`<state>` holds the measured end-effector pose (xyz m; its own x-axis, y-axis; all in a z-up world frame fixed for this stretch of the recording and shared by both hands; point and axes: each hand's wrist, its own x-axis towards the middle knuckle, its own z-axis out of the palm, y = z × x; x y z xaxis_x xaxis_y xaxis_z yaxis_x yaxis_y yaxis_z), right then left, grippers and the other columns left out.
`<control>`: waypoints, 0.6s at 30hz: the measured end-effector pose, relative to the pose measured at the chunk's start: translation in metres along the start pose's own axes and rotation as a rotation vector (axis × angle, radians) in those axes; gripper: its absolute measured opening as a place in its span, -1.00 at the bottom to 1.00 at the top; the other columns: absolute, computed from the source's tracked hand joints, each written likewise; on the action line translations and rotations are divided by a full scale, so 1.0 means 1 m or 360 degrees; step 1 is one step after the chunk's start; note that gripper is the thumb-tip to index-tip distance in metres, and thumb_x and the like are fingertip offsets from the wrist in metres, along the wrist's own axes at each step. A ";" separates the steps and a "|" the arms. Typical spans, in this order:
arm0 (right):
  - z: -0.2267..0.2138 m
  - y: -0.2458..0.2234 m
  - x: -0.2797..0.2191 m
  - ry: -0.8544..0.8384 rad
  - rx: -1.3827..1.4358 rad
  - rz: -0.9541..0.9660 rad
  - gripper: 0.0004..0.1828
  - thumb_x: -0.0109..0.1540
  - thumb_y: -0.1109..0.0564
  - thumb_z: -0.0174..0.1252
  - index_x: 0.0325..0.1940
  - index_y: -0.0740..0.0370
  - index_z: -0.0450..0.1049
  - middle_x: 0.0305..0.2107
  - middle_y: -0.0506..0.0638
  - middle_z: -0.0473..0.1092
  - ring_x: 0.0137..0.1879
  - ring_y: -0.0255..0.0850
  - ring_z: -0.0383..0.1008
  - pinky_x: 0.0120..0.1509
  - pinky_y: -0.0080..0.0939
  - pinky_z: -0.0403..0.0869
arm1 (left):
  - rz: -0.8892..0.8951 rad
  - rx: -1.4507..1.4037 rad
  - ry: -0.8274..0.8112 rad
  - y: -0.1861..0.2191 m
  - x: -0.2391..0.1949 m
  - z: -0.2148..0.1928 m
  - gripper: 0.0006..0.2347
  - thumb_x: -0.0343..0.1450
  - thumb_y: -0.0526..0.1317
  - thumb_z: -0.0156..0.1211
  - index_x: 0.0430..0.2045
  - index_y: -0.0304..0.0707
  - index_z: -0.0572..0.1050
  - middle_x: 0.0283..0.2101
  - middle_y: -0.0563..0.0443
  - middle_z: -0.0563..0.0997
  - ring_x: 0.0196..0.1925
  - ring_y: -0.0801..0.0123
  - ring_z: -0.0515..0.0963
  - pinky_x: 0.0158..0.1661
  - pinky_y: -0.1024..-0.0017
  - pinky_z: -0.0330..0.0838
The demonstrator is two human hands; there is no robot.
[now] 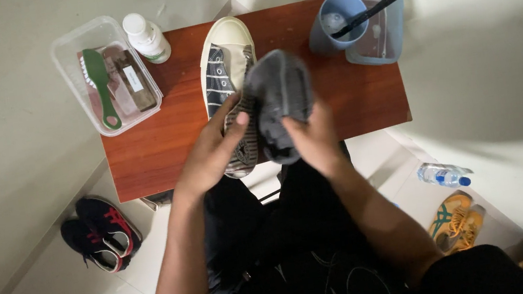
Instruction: The person cleans a striped canvas sneaker placed on a wooden table. They use a brush to scrub the shoe's surface and a cloth to wipe it down, repeatedly dipping the brush into a blue cup of water.
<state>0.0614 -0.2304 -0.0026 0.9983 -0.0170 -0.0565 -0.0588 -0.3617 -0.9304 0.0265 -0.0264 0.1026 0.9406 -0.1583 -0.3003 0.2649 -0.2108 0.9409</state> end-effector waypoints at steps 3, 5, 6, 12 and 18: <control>-0.035 -0.015 0.009 -0.0004 -0.0185 -0.0301 -0.49 0.02 0.33 0.28 0.07 0.46 0.46 -0.21 0.47 0.48 0.04 0.40 0.52 0.06 0.27 0.51 | 0.0129 0.0125 0.0193 0.015 -0.010 0.002 -0.27 0.48 0.23 -0.07 0.33 -0.56 0.21 0.34 -0.62 0.26 0.42 -0.40 0.21 0.33 -0.21 0.06; -0.055 -0.008 0.014 -0.0014 -0.0333 -0.0469 -0.46 -0.01 0.35 0.33 0.07 0.42 0.48 -0.22 0.40 0.50 0.02 0.35 0.54 0.05 0.21 0.52 | 0.0285 0.0207 0.0297 0.025 -0.017 0.005 -0.37 0.50 0.07 -0.01 0.26 -0.66 0.24 0.31 -0.70 0.27 0.39 -0.50 0.21 0.30 -0.26 0.08; -0.065 -0.005 0.016 -0.0025 -0.0480 -0.0634 -0.43 -0.05 0.37 0.39 0.06 0.38 0.51 -0.24 0.33 0.51 0.01 0.31 0.56 0.04 0.14 0.54 | 0.0437 0.0290 0.0399 0.030 -0.020 0.007 -0.47 0.53 -0.10 0.05 0.20 -0.76 0.27 0.27 -0.77 0.28 0.35 -0.61 0.21 0.27 -0.31 0.11; -0.124 -0.032 0.022 -0.0374 -0.0871 -0.0659 -0.47 0.15 0.30 0.31 0.22 0.35 0.47 -0.10 0.20 0.49 0.08 0.16 0.52 0.14 0.06 0.47 | 0.1101 0.0700 0.0657 0.025 -0.015 0.050 -0.66 0.45 -0.17 0.25 -0.06 -0.58 0.54 0.14 -0.43 0.52 0.32 -0.28 0.39 0.32 -0.06 0.21; -0.121 0.012 0.034 -0.0185 -0.1713 -0.1280 -0.43 0.11 0.08 0.33 0.23 0.08 0.52 -0.05 0.01 0.43 0.08 0.01 0.42 0.10 -0.03 0.40 | 0.1141 0.1024 0.0595 0.016 0.005 0.115 -0.71 0.43 -0.16 0.21 -0.11 -0.43 0.61 0.06 -0.31 0.61 0.28 -0.13 0.49 0.30 -0.09 0.26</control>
<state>0.0949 -0.3479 0.0283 0.7448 0.6030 0.2858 0.6241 -0.7810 0.0212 0.0113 -0.1417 0.0984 0.8678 -0.1636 0.4693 -0.4442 -0.6785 0.5850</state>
